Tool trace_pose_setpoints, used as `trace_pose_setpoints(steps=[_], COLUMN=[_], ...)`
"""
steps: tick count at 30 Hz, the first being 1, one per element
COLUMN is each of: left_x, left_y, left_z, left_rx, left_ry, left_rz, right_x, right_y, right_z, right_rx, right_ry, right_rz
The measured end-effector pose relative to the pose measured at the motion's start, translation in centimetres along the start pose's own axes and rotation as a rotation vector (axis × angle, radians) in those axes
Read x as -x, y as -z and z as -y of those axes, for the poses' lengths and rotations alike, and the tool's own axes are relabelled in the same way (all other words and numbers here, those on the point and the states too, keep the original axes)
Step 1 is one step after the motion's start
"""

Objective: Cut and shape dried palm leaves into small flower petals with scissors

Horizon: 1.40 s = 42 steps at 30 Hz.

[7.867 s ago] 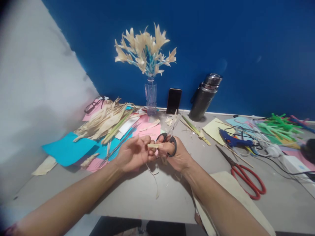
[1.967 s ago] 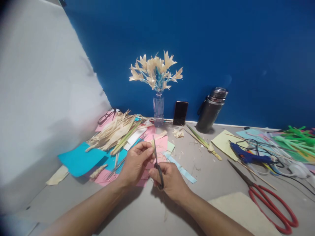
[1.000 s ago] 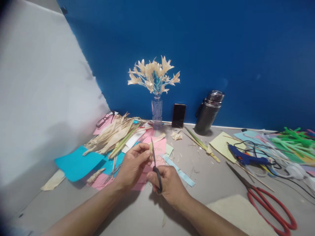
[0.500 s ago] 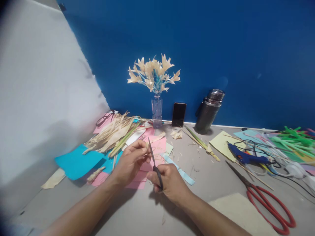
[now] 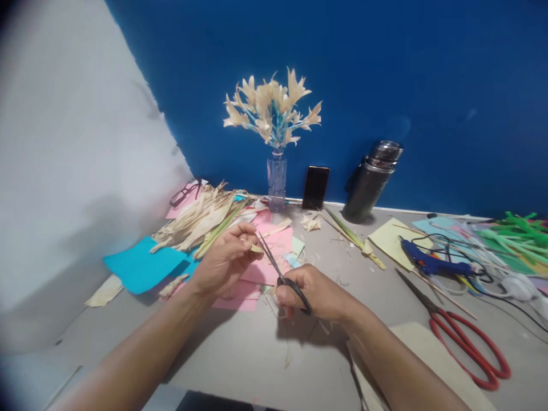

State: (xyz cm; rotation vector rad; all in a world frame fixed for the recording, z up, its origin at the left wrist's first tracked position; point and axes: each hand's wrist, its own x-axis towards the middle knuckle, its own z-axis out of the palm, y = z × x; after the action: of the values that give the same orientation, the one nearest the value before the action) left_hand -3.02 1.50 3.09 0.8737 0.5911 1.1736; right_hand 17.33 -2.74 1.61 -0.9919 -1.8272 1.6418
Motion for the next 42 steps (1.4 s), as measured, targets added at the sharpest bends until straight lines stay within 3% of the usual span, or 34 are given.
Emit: trace_pose_setpoints(steps=[42], left_x=[0.0], left_y=[0.42], left_z=[-0.75], left_rx=[-0.077], left_ry=[0.024], left_rz=[0.009], right_x=[0.14], right_y=[-0.45], right_z=[0.3], right_rx=[-0.036], right_ry=[-0.114], right_rz=[0.005])
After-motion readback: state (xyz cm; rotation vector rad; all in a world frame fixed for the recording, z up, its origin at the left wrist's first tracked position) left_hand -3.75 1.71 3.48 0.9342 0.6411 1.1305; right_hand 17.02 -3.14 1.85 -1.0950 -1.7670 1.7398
